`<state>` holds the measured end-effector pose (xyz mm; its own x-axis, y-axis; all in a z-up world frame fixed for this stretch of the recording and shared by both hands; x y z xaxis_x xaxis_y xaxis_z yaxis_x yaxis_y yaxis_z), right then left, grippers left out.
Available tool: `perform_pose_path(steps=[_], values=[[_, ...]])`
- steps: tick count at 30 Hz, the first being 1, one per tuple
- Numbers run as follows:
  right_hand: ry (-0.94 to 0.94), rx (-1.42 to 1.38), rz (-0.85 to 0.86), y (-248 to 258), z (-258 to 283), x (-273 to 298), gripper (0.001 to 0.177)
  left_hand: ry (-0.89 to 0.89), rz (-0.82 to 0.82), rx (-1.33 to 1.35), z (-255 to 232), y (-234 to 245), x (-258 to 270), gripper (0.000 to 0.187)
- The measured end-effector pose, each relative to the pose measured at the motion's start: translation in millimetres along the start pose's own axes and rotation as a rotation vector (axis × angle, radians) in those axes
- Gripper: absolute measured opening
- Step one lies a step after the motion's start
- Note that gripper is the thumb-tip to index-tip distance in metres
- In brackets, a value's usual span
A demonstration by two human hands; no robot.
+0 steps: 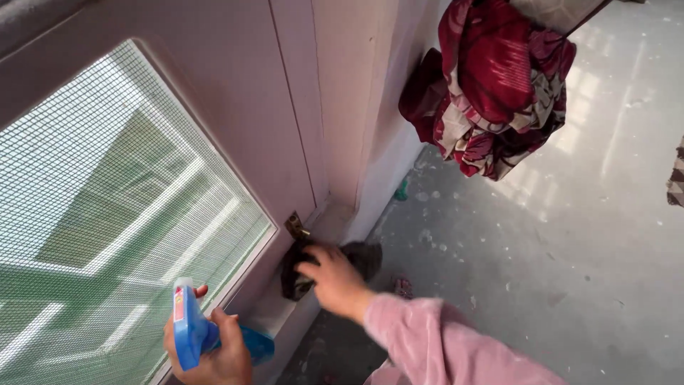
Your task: The person sprays a blue cleaning solution onto a window frame and screen, then wipes the surfaces with a dark cloth. The person moves along the window, cleaning the frame, screen, and sill in a continuous sequence.
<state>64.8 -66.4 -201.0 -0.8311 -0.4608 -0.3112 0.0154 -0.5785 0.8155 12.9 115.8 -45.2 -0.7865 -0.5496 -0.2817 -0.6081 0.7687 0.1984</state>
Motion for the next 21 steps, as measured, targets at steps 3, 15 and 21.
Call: perform_pose_path(steps=[3, 15, 21], values=[[-0.211, -0.074, 0.074, -32.6, 28.4, 8.8, 0.032, -0.121, -0.013, 0.001, -0.7, -3.3, -1.2, 0.044], [0.133, 0.062, 0.128, 12.2, -5.7, -1.6, 0.045, -0.106, 0.024, -0.077, -4.1, 5.2, -0.9, 0.036], [-0.215, 0.240, -0.198, 18.3, -23.4, 8.6, 0.058, -0.103, 0.037, 0.048, -10.0, 6.8, 10.2, 0.041]])
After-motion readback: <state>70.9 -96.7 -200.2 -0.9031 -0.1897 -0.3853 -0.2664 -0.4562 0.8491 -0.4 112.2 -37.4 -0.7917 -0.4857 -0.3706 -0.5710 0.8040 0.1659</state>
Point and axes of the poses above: each hand's wrist, its own x-axis away from the middle knuckle, its own y-axis out of the back of the hand, z = x × y, the point moved 9 cm from there along -x, towards the middle knuckle, and after that the axes turned 8 degrees about y, right-handed, at the moved point
